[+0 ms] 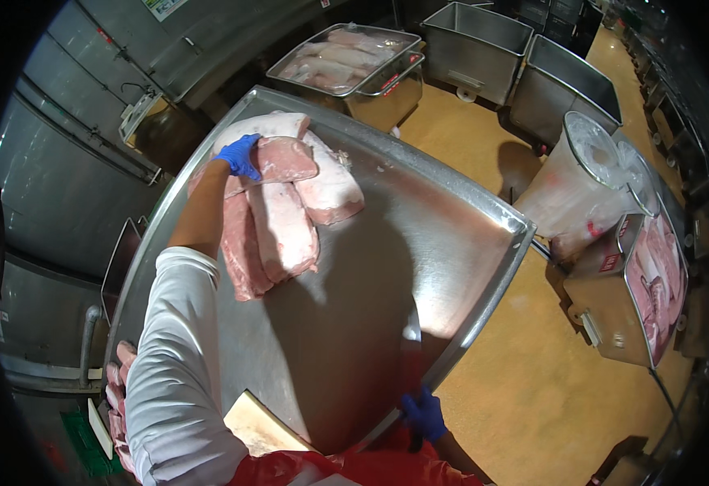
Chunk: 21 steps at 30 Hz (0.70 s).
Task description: The person repeatedly picks up large pieces of pork belly from a stainless steel table, places them on a cutting board, and slices them into smaller portions using a knife. The cut pieces are set aside on the table as the process continues.
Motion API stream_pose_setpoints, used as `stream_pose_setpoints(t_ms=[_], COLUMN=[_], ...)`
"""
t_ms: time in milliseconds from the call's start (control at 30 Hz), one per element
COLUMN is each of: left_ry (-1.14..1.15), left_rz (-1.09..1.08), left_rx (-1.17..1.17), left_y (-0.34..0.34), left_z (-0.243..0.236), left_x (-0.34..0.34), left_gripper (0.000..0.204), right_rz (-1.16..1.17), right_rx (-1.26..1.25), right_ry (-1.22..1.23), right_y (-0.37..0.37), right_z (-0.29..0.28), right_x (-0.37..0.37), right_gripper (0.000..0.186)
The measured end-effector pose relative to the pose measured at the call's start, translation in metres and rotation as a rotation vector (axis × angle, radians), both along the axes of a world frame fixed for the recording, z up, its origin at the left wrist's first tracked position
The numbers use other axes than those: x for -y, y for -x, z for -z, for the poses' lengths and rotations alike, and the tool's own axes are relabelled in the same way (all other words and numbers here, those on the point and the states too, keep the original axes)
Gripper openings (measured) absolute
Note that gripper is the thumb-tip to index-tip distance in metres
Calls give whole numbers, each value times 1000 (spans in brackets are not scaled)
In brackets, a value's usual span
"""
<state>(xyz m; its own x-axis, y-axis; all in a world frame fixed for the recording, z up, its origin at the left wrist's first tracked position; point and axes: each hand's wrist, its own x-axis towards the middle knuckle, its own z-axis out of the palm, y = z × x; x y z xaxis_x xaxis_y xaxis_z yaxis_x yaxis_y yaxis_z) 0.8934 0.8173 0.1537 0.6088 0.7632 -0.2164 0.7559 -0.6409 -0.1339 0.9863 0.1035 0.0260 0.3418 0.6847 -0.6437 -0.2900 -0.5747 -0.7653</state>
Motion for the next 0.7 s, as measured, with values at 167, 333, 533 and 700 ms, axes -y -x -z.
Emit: stream_pose_setpoints(t_ms=[167,333,533,700], left_ry=[3,-458,-34,625], left_rz=[39,132,-255,-1356], left_rx=[155,503,1264,2177], left_y=[5,51,174,267], left_z=[12,37,119,128], left_x=[1,131,291,246], left_gripper=[102,56,31,67], right_rz=[-70,-1,-74,-94], right_rx=[-36,-48,-96,-41], right_ry=[54,-19,-24,-53], right_y=[-4,7,-2,0], right_z=[2,19,-3,10], right_x=[-2,4,-7,0], right_gripper=[22,18,14,18])
